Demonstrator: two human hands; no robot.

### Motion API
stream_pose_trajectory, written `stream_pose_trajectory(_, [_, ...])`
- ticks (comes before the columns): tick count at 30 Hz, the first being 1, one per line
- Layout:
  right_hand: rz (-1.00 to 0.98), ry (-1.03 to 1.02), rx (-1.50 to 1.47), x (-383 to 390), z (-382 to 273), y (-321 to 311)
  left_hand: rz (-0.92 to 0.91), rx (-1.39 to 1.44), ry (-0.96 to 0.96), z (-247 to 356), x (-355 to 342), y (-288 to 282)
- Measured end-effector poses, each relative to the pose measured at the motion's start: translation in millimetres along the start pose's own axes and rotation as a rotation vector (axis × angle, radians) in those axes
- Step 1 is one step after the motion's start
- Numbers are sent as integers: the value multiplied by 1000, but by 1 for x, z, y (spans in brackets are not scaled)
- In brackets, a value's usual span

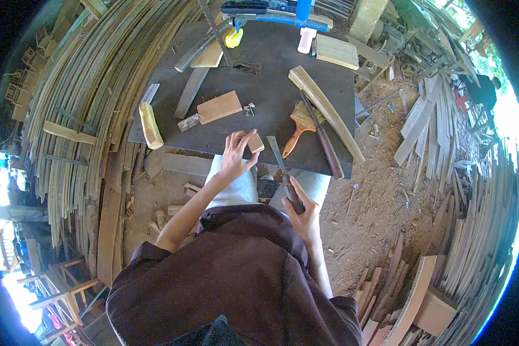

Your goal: The person carves a small wooden block using a chisel and a mallet. They hold the block on a workbench, position the chisel, and strike it with the mallet to remove wood shavings. The person occasionally inspects the carved surface and adjusts the block's position.

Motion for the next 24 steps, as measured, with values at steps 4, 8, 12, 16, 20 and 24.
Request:
stream_pose_trajectory(4, [-34, 62, -26, 1, 0, 0, -113, -139, 12, 2, -6, -4])
stream_pose_trajectory(8, [-22, 48, -39, 1, 0, 0, -89, -69, 7, 0, -11, -9])
stream_pose_trajectory(12, [-47, -3, 25, -1, -5, 0, 45, 109, 16, -13, -6, 2])
stream_pose_trajectory(16, [-65, -88, 167, -1, 0, 8, 189, 142, 6, -21, 3, 9])
stream_pose_trajectory(20, [-96, -58, 271, 0, -4, 13, 149, 144, -15, -24, 3, 10])
stream_pose_trajectory(24, [-44, -126, 367, 2, -8, 15, 136, 143, -30, -23, 0, 10])
Point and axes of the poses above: each hand's wrist, its own x-axis away from the middle knuckle, its own y-axis out of the palm, z = x × y, the point moved 4 cm from there along -x, towards the middle knuckle, and after that the axes turned 8 degrees about -z, right-handed, at the moved point
